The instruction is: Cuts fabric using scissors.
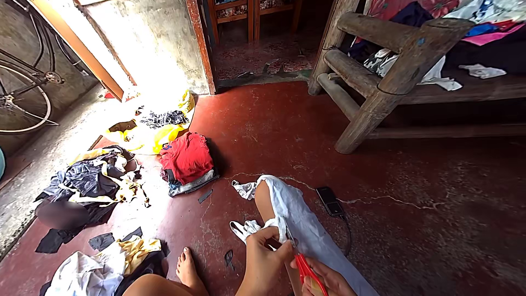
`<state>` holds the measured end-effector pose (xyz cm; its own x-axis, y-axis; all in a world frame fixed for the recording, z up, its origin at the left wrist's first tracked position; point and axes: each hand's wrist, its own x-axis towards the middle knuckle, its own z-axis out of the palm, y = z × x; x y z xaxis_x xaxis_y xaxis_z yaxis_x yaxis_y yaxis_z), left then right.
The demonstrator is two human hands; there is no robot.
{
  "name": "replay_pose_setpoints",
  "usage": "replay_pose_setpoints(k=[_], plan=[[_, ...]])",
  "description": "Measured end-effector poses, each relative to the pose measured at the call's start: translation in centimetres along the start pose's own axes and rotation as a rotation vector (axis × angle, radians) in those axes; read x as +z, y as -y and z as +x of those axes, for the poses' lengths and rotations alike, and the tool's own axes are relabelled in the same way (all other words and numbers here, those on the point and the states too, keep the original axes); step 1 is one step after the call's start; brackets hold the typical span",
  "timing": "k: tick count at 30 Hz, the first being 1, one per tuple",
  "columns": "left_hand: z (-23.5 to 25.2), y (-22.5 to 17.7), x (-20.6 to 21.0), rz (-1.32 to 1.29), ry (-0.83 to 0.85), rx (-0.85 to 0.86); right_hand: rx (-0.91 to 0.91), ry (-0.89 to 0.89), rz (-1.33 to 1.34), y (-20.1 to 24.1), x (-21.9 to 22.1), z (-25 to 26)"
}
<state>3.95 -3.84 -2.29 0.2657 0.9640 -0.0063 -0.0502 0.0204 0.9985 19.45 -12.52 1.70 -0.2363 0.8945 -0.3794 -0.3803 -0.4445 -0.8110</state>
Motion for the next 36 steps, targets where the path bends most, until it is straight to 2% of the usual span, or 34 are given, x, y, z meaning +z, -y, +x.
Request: replay_pose_setpoints(k=[4, 10, 18, 24, 36], plan=[[0.5, 0.9, 0.1, -0.071, -0.002, 0.070, -0.007, 0.021, -0.009, 0.2, -0.1, 0.1], [0.5, 1.1, 0.2, -0.105, 0.029, 0.050, -0.020, 0.011, -0.015, -0.3, -0.3, 0.8], [0.4, 1.2, 0.1, -0.083, 0.018, 0.061, -0.020, 0.034, 0.047, -0.7, -0.1, 1.7], [0.4, 1.2, 0.0, -0.027, 0.017, 0.085, 0.003, -0.014, 0.068, -0.4, 0.3, 1.7], [0.2, 1.5, -0.2, 0.049, 0.012, 0.121, -0.048, -0.042, 0.018, -0.2, 0.6, 1.5]])
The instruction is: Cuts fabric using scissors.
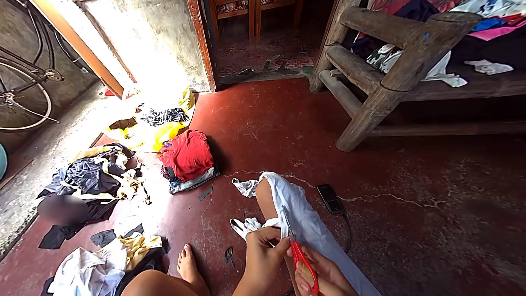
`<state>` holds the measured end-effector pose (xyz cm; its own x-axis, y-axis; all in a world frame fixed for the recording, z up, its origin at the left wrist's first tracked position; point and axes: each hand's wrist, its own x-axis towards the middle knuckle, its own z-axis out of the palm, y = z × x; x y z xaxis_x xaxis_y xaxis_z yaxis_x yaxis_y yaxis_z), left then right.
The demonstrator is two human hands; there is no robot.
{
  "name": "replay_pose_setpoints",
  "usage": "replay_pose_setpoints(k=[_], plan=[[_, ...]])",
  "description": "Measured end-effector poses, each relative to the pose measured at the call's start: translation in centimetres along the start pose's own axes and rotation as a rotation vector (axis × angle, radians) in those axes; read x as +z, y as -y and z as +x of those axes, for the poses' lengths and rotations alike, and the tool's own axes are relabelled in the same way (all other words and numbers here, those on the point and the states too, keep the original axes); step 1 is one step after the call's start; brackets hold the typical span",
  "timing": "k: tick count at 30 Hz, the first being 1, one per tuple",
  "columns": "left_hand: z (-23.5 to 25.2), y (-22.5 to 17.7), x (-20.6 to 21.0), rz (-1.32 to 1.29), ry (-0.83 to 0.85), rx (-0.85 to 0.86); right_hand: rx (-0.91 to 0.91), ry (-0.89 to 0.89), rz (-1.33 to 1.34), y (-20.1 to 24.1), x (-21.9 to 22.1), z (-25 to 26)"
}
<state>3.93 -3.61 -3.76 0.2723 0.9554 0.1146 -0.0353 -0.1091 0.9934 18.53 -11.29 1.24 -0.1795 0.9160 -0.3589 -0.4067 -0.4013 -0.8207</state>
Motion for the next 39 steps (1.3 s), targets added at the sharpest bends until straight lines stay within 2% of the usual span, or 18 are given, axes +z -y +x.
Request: replay_pose_setpoints(k=[2, 4, 7, 8, 10, 12, 14, 22, 29, 39], plan=[[0.0, 0.0, 0.0, 0.038, 0.001, 0.012, -0.004, -0.004, -0.015, 0.1, -0.1, 0.0], [0.2, -0.8, -0.7, 0.125, 0.086, -0.005, 0.001, -0.012, -0.040, 0.3, -0.2, -0.1], [1.1, -4.2, -3.7, 0.225, 0.389, -0.242, 0.018, -0.008, -0.036, 0.8, -0.5, -0.4], [1.5, -5.2, -4.9, 0.264, 0.425, -0.323, 0.020, 0.001, -0.037, 0.9, -0.6, -0.4], [1.8, -5.5, -6.7, 0.345, 0.313, -0.317, 0.019, 0.023, -0.035, 1.0, -0.8, -0.7], [2.0, -4.8, -7.0, 0.373, 0.122, -0.198, 0.017, 0.044, -0.033, 1.1, -0.9, -0.8], [2.2, -4.1, -6.2, 0.338, 0.032, -0.087, 0.019, 0.073, -0.032, 1.1, -0.9, -0.8], [2.0, -2.0, -2.9, 0.267, 0.083, 0.138, 0.030, 0.118, -0.023, 1.2, -0.6, -0.8], [1.7, -2.3, -2.6, -0.003, 0.188, -0.042, 0.037, 0.147, -0.025, 1.1, -0.5, -0.7], [1.7, -1.3, -2.4, -0.052, 0.129, -0.046, 0.046, 0.168, -0.041, 1.1, -0.6, -0.6]])
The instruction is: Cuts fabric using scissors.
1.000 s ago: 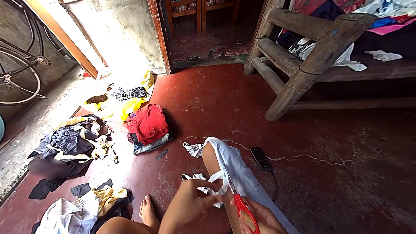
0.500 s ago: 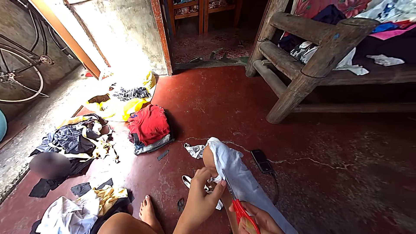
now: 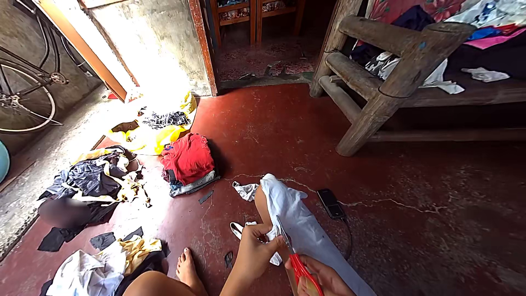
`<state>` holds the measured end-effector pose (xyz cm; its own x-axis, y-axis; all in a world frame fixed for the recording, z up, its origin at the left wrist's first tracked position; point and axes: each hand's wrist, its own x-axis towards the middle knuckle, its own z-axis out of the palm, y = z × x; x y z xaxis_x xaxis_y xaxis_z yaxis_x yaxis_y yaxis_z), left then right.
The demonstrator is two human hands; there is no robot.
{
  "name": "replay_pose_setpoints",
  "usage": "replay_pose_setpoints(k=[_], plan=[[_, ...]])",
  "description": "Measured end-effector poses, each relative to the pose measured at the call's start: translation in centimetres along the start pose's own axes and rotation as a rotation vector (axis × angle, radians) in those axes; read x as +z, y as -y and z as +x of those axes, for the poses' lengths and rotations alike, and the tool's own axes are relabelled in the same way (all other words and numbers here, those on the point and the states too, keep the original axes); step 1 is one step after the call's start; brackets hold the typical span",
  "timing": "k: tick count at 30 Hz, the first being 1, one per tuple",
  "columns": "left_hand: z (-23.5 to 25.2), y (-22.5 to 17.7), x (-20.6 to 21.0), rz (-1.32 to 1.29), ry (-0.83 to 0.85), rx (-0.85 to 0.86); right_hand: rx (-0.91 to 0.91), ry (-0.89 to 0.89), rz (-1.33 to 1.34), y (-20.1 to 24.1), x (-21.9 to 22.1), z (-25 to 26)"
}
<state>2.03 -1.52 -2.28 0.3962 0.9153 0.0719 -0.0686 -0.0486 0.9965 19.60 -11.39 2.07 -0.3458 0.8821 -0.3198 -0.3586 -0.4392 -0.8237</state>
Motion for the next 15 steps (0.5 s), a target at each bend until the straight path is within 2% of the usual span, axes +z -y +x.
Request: replay_pose_setpoints(k=[3, 6, 12, 15], plan=[[0.04, 0.10, 0.05, -0.077, 0.047, -0.023, 0.012, -0.003, 0.003, -0.02, -0.05, 0.03], [0.18, 0.00, -0.21, -0.027, 0.125, -0.043, 0.023, -0.014, 0.005, -0.06, -0.12, -0.04], [-0.09, 0.32, 0.52, 0.040, -0.007, -0.023, 0.024, -0.017, 0.004, 0.04, 0.00, -0.06], [-0.03, 0.38, 0.37, 0.012, -0.015, -0.028, 0.015, -0.025, -0.011, -0.07, 0.06, 0.00]])
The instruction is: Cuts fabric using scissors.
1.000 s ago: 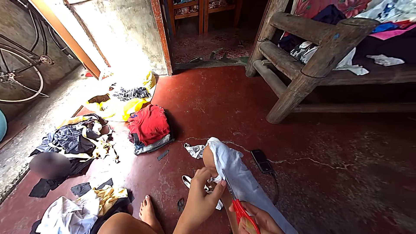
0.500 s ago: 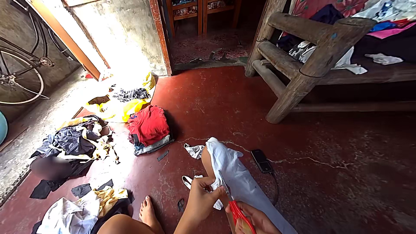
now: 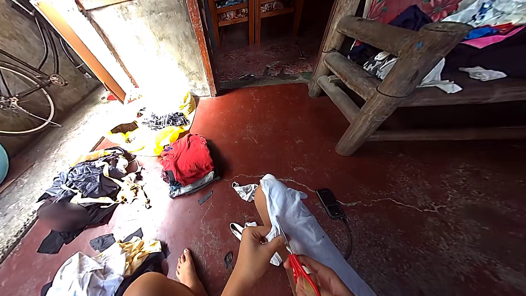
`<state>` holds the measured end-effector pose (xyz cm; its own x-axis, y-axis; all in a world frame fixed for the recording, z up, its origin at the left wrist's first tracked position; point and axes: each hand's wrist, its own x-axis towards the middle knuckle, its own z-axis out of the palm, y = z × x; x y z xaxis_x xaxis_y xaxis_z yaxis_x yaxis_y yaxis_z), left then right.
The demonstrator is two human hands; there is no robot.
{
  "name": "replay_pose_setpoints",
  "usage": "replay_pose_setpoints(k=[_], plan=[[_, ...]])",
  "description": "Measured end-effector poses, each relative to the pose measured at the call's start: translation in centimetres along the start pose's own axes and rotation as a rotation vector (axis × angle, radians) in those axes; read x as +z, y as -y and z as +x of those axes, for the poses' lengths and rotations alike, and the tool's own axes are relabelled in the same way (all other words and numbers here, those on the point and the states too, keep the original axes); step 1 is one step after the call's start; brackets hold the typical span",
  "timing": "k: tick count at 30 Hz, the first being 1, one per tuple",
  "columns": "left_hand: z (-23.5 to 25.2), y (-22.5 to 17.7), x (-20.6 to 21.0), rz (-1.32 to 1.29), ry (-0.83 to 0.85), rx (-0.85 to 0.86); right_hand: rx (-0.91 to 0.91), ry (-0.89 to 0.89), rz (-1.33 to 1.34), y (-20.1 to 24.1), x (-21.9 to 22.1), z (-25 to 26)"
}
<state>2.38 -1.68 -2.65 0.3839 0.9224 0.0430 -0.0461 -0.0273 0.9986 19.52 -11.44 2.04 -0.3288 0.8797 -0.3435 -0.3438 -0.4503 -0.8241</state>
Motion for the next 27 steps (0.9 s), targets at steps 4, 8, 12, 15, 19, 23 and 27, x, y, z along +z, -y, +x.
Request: replay_pose_setpoints(k=[4, 8, 12, 15, 19, 23, 27], plan=[[0.1, 0.0, -0.1, -0.030, 0.034, -0.041, -0.035, 0.027, -0.004, -0.8, -0.3, 0.6], [0.0, 0.1, 0.1, -0.025, 0.057, -0.005, -0.025, 0.022, 0.025, -0.8, -0.3, 1.1], [0.1, 0.0, -0.1, 0.014, 0.064, -0.001, -0.005, -0.011, 0.035, -0.4, 0.0, 1.6], [0.1, -0.1, -0.3, 0.086, 0.063, 0.030, 0.011, -0.026, 0.038, -0.2, 0.2, 1.7], [0.1, -0.2, -0.5, 0.289, 0.056, 0.128, 0.020, -0.051, 0.073, 0.0, 0.6, 1.5], [0.2, -0.1, -0.7, 0.347, 0.069, 0.166, 0.014, -0.059, 0.064, 0.2, 0.5, 1.3], [0.2, -0.1, -0.8, 0.365, 0.078, 0.165, -0.008, -0.068, 0.050, 0.4, 0.6, 1.0]])
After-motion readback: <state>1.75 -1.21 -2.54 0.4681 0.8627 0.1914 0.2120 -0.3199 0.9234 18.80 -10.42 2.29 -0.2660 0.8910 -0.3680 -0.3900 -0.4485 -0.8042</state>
